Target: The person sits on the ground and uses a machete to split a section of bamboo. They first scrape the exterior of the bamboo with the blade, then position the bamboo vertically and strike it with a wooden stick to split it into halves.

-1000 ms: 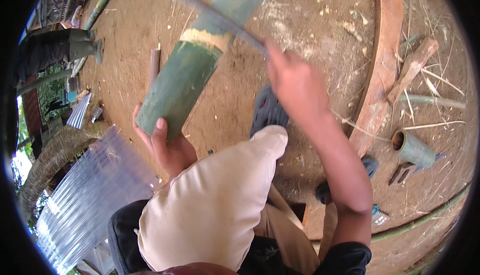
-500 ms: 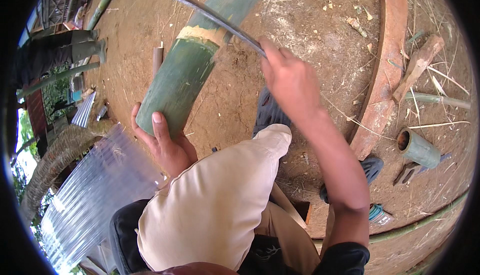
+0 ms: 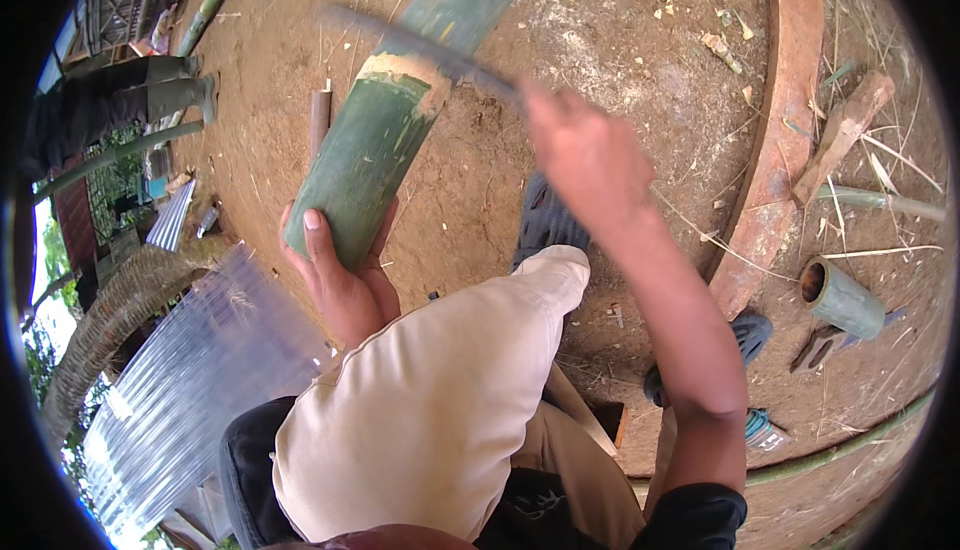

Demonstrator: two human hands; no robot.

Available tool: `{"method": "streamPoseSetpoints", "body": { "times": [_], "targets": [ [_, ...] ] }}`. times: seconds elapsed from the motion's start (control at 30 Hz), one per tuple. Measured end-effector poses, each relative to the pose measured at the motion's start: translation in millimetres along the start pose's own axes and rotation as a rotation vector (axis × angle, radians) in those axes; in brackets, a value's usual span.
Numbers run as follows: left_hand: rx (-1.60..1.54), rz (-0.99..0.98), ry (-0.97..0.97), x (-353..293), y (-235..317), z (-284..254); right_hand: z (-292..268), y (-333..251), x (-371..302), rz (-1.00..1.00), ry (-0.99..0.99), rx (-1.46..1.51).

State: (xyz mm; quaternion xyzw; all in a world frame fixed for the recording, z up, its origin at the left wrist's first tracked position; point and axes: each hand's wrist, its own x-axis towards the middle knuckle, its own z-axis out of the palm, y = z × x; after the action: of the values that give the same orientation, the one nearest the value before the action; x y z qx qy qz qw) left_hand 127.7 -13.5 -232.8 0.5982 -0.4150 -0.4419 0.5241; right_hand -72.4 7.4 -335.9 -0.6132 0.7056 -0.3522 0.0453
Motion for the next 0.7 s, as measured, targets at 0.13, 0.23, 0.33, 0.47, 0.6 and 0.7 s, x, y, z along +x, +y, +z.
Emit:
{"method": "streamPoseSetpoints", "body": {
  "times": [0.13,0.23,0.33,0.47,0.6,0.7],
  "targets": [
    [0.051,0.064,0.004,-1.7,-5.7,-4.2,-17.6,-30.8,-9.4,-0.155,-0.069,0.035],
    [0.122,0.145,0.010,-1.8,-8.1,-7.9,-23.5,-30.8,-3.6,-0.159,-0.086,0.004],
    [0.175,0.247,-0.085,0.8,-12.7,-11.4,-11.3,31.5,10.4,0.051,0.083,-0.030],
    [0.283,0.614,-0.241,11.5,-18.5,-15.0,-42.0,-37.3,-14.6,-0.174,-0.050,0.030],
    [0.445,0.913,-0.423,19.5,-8.8,-15.3,-32.9,-3.2,-7.4,0.079,0.118,0.139],
    [0.481,0.974,-0.446,17.0,-6.5,-16.2,-55.8,-26.9,-22.8,0.006,0.006,0.054]
  ]
}}
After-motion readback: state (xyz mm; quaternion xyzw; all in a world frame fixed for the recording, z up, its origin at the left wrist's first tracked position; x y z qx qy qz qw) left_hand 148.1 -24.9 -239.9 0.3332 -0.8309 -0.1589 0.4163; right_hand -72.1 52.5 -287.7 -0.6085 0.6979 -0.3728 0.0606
